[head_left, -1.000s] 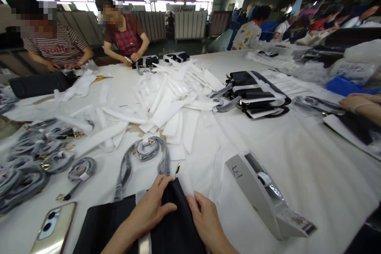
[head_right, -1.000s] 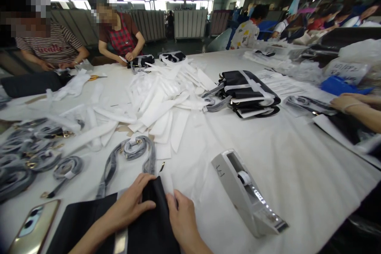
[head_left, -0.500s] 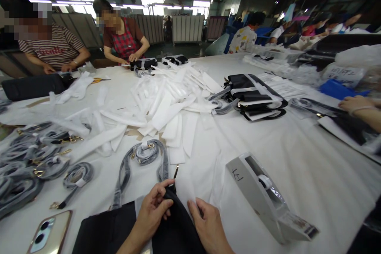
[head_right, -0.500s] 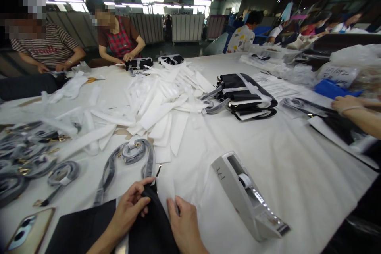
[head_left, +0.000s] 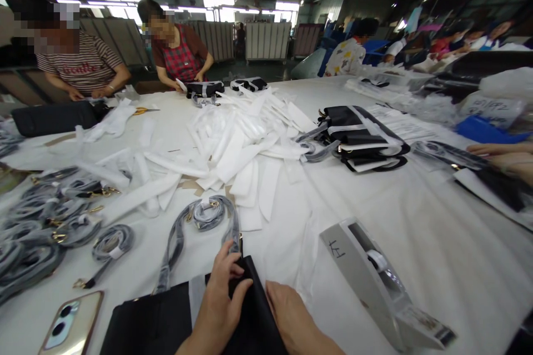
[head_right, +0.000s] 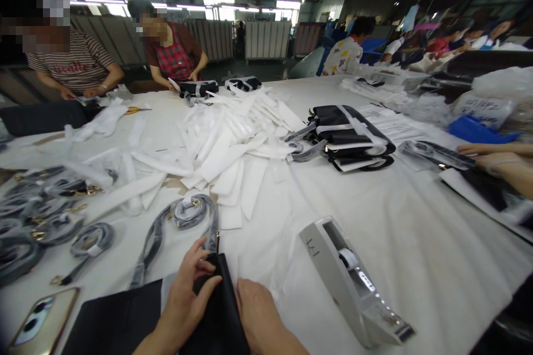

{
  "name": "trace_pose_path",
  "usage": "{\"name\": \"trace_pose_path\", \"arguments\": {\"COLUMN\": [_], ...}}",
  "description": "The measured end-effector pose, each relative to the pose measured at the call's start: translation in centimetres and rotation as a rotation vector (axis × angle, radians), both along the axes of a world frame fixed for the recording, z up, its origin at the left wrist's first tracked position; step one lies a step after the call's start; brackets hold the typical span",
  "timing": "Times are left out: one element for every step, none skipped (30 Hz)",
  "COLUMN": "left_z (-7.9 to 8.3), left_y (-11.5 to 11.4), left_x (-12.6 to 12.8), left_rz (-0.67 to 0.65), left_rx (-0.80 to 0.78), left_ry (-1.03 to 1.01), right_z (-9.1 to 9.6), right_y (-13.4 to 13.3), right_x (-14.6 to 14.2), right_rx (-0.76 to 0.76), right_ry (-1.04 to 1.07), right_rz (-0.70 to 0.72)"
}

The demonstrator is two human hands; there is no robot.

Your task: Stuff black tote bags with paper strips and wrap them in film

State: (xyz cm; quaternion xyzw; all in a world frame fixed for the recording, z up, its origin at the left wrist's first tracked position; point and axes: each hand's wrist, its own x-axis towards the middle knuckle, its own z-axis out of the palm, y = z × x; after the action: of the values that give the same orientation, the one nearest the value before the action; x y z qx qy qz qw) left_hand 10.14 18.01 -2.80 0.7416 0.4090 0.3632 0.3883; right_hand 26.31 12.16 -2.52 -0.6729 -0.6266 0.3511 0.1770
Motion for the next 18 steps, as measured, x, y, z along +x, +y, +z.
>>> {"name": "trace_pose_path", "arguments": {"left_z": [0.1,0.3,0.4,0.4,0.3,0.2,0.0,-0.2,-0.4,-0.5,-0.4,-0.1,0.4,1.1,1.9,2.8,3.7,4.5], "left_y": [-0.2,-0.3,-0.4,-0.5,-0.5,-0.4,-0.4,-0.3,-0.2,-0.1,-0.1,-0.1,-0.1,-0.1,0.0,0.0,-0.1,-0.5], "left_x": [0.1,0.2,0.3,0.4,0.4,0.5,0.5,0.5,0.6,0.7,0.8,0.9,0.9,0.7,0.3,-0.6,-1.8,-3.5], "left_rz": [-0.082,-0.176,-0.257,-0.307,-0.326,-0.321,-0.311,-0.306,-0.300,-0.295,-0.296,-0.303,-0.312,-0.318,-0.313,-0.289,-0.243,-0.167], "left_rx": [0.116,0.206,0.264,0.294,0.307,0.310,0.304,0.299,0.292,0.279,0.257,0.228,0.201,0.179,0.168,0.167,0.168,0.171], "left_ry": [0.134,0.280,0.420,0.533,0.612,0.655,0.673,0.674,0.664,0.650,0.630,0.605,0.582,0.561,0.551,0.550,0.544,0.520], "right_z": [-0.1,-0.2,0.0,0.3,0.7,1.4,2.1,2.9,3.6,4.0,4.2,4.0,3.3,2.3,1.1,-0.3,-1.6,-2.8], "right_y": [0.1,0.3,0.5,0.7,0.9,1.0,0.9,0.8,0.5,0.0,-0.5,-1.2,-1.9,-2.6,-3.1,-3.5,-3.6,-3.4], "right_x": [0.0,0.0,0.3,0.7,1.2,1.9,2.5,3.0,3.2,3.0,2.4,1.5,0.4,-0.8,-1.8,-2.7,-3.2,-3.6], "right_rx": [0.013,0.025,0.031,0.030,0.018,0.013,0.027,0.067,0.127,0.198,0.269,0.329,0.374,0.420,0.468,0.535,0.619,0.649], "right_ry": [0.028,0.057,0.086,0.110,0.127,0.136,0.132,0.116,0.087,0.047,0.000,-0.050,-0.096,-0.143,-0.189,-0.228,-0.258,-0.267], "right_rz": [0.004,0.002,-0.002,-0.008,-0.016,-0.040,-0.086,-0.148,-0.206,-0.245,-0.252,-0.221,-0.158,-0.090,-0.034,0.000,0.015,0.029]}}
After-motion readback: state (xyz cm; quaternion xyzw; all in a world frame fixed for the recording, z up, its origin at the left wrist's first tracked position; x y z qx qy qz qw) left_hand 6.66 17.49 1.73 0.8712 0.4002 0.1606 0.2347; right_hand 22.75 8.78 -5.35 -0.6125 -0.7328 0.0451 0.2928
